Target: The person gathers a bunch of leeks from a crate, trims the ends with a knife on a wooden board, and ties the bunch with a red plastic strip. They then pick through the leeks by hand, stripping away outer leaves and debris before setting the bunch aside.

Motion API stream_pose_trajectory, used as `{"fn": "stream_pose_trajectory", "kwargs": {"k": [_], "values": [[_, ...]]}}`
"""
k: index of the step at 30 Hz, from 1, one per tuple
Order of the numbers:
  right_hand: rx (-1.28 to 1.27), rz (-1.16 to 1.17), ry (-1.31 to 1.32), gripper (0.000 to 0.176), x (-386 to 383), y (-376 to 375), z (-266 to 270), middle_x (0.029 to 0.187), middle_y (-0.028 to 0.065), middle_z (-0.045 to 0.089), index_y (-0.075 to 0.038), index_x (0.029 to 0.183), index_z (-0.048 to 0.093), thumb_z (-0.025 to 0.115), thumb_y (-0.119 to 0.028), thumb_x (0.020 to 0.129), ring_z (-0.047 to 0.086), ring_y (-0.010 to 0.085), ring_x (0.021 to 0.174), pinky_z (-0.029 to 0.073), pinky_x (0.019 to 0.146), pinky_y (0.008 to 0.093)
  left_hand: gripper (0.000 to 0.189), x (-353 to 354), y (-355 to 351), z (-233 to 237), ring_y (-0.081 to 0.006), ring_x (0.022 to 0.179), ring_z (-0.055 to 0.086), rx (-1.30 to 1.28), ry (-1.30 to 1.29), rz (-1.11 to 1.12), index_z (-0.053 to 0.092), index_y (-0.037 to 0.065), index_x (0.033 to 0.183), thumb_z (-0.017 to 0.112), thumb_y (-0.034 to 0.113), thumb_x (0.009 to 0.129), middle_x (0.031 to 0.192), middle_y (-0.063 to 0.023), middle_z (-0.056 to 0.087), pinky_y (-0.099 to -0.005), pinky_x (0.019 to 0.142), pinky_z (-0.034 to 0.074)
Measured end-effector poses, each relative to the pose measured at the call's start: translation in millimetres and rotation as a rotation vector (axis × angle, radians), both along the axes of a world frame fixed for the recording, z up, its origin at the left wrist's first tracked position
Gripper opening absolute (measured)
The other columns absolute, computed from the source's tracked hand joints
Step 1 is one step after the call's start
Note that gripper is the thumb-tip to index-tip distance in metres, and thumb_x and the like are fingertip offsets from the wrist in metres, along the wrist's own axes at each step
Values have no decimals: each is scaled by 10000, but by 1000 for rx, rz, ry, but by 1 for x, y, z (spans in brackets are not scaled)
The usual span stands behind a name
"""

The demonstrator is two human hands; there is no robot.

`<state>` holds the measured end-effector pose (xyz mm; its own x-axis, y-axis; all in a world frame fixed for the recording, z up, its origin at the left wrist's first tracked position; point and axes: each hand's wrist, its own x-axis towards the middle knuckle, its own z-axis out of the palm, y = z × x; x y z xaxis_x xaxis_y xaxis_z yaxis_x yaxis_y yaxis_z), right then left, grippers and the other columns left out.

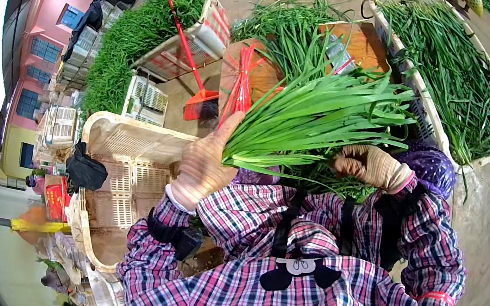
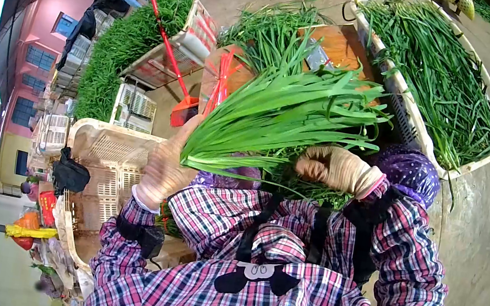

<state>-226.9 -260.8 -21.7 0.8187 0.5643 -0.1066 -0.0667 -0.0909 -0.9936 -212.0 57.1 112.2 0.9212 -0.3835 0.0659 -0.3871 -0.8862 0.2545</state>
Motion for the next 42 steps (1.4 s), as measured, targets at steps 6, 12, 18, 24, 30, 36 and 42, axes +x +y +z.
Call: {"fn": "stream_pose_trajectory", "kwargs": {"k": [6, 12, 18, 24, 30, 36, 42], "values": [[221, -41, 152, 363, 1, 16, 9, 692, 45, 630, -21, 905, 655, 605, -380, 892, 565, 109, 590, 451, 547, 251, 788, 2, 0, -3, -352, 929, 619, -5, -1, -26, 344, 182, 1393, 712, 186, 696, 1078, -181, 623, -415, 784, 500], [275, -3, 221, 215, -4, 38, 37, 643, 19, 587, -18, 861, 652, 637, -231, 884, 523, 94, 543, 415, 501, 232, 776, 0, -7, -1, -349, 940, 617, -11, 1, -43, 343, 190, 1392, 717, 196, 712, 1081, -178, 619, -416, 786, 500], [294, 0, 234, 215, -10, 58, 51, 623, -9, 567, -34, 844, 646, 639, -245, 883, 480, 79, 525, 380, 485, 225, 660, 2, -13, -12, -358, 887, 631, 79, 0, -26, 374, 200, 1372, 671, 251, 785, 1018, -165, 643, -406, 739, 508], [257, 36, 203, 224, -15, 52, 45, 621, -3, 563, -33, 876, 654, 631, -255, 891, 480, 72, 530, 377, 490, 223, 657, 7, -7, -16, -349, 930, 628, 53, 2, -32, 374, 156, 1365, 675, 252, 790, 1036, -168, 643, -388, 773, 509], [141, 31, 223, 245, -31, 2, 42, 669, 12, 588, 8, 941, 657, 661, -225, 868, 507, 80, 565, 411, 514, 230, 664, 30, 34, -46, -279, 777, 653, -391, 49, 22, 421, 172, 1333, 701, 217, 733, 923, -185, 662, -359, 692, 512], [158, -173, 139, 241, -32, -32, 36, 721, 4, 597, 11, 921, 642, 664, -223, 866, 525, 76, 640, 437, 584, 233, 388, 45, 16, -13, -85, 639, 590, -972, 641, 366, 604, 1, 879, 593, 388, 866, 638, -42, 579, -242, 606, 523], [-131, -218, -15, 148, -15, -16, 28, 767, -4, 623, -16, 981, 642, 625, -123, 880, 547, 76, 715, 461, 656, 240, 239, 68, -29, -42, -182, 606, 641, -1435, 1041, 384, 590, -4, 948, 633, 194, 821, 799, -108, 652, -348, 572, 561]]}}
